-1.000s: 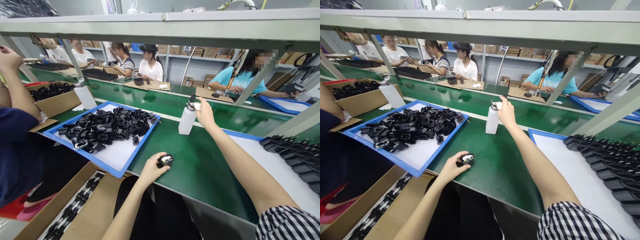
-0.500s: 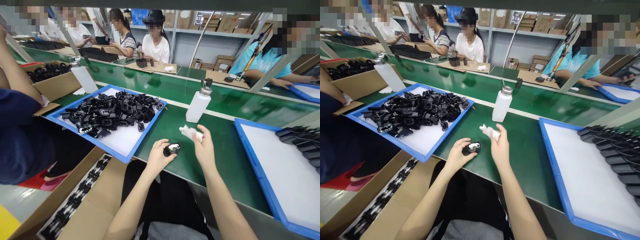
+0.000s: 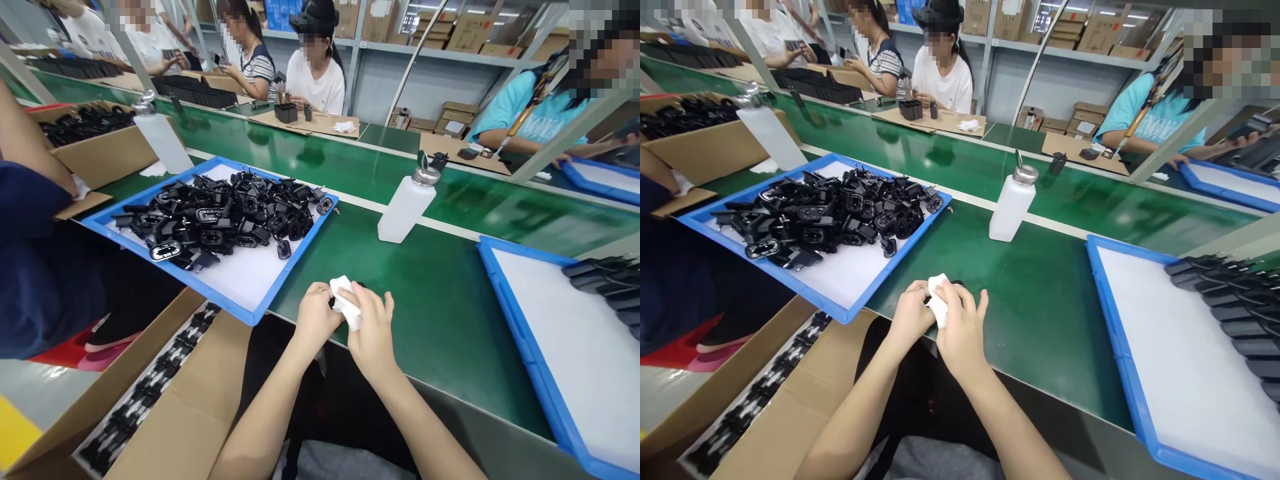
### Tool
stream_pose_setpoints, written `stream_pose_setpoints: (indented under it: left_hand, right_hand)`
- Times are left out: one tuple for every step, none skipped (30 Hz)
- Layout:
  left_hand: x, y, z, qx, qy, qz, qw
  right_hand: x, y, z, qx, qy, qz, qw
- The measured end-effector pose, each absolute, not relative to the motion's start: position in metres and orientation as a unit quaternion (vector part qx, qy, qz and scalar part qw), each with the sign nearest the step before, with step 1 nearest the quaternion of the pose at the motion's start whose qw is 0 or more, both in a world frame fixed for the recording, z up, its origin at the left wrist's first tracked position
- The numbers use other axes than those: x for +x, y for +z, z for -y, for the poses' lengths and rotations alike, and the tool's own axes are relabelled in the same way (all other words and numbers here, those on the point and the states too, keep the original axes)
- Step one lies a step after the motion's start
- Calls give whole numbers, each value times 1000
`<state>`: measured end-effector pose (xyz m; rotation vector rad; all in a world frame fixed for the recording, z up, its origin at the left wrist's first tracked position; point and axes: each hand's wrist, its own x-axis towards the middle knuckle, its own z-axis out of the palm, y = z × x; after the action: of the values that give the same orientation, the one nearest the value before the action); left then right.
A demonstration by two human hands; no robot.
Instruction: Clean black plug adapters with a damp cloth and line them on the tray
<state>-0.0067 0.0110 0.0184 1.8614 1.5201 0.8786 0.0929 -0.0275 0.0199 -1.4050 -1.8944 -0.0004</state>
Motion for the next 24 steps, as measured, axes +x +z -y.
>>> stream_pose_setpoints:
  left_hand:
    - [-7, 19, -11, 696, 326, -570, 290]
    - [-7, 19, -11, 698, 323, -569, 292]
    - [-7, 19, -11, 702, 319, -567, 291]
    - [-6, 19, -12, 706, 316, -563, 290]
    - [-6, 19, -12, 712, 312, -559, 289]
    - [-6, 19, -12, 717, 309, -554, 288]
    - [-6, 19, -12, 721, 307, -551, 288]
    - [-7, 18, -13, 723, 305, -549, 288]
    - [-7, 18, -13, 724, 305, -547, 289]
    - [-7, 17, -13, 724, 305, -547, 288]
    - [-8, 16, -14, 724, 307, -547, 287]
    - [-8, 15, -14, 724, 310, -547, 284]
    - [-8, 14, -14, 725, 314, -546, 280]
    - [-8, 14, -14, 725, 317, -545, 277]
    - [-8, 13, -13, 726, 320, -543, 273]
    - [-7, 14, -13, 728, 322, -542, 271]
    - [-7, 14, -12, 728, 324, -541, 269]
    - [-7, 15, -12, 729, 327, -539, 269]
    - [-7, 16, -11, 728, 330, -536, 271]
    - [-7, 17, -11, 728, 333, -533, 273]
    - [-7, 18, -11, 730, 334, -529, 276]
    - [-8, 18, -11, 734, 332, -525, 276]
    - [-8, 18, -12, 737, 327, -525, 273]
    - [-8, 18, -13, 738, 319, -529, 270]
  right_hand:
    - [94, 20, 29, -548, 2, 746, 379]
    - [96, 20, 31, -544, 3, 750, 376]
    - [99, 20, 32, -538, 2, 756, 371]
    - [103, 20, 33, -531, 3, 764, 365]
    - [108, 20, 33, -524, 7, 772, 361]
    - [113, 20, 33, -519, 18, 774, 363]
    - [119, 21, 32, -521, 44, 765, 375]
    - [124, 21, 31, -531, 84, 742, 400]
    - [129, 22, 29, -550, 128, 702, 435]
    - [134, 24, 27, -576, 168, 646, 471]
    - [139, 26, 24, -604, 199, 586, 502]
    - [142, 28, 21, -628, 217, 532, 525]
    - [144, 29, 19, -645, 222, 496, 537]
    - [144, 31, 18, -654, 222, 481, 540]
    - [143, 31, 18, -653, 221, 486, 537]
    - [140, 31, 18, -645, 219, 505, 530]
    - [136, 30, 20, -634, 209, 534, 519]
    - [130, 29, 22, -622, 190, 569, 503]
    - [122, 26, 25, -610, 164, 606, 483]
    - [115, 23, 27, -599, 134, 640, 463]
    - [107, 20, 30, -589, 109, 667, 444]
    - [99, 17, 32, -578, 89, 687, 431]
    - [92, 14, 34, -566, 79, 703, 423]
    - [85, 13, 36, -556, 77, 713, 421]
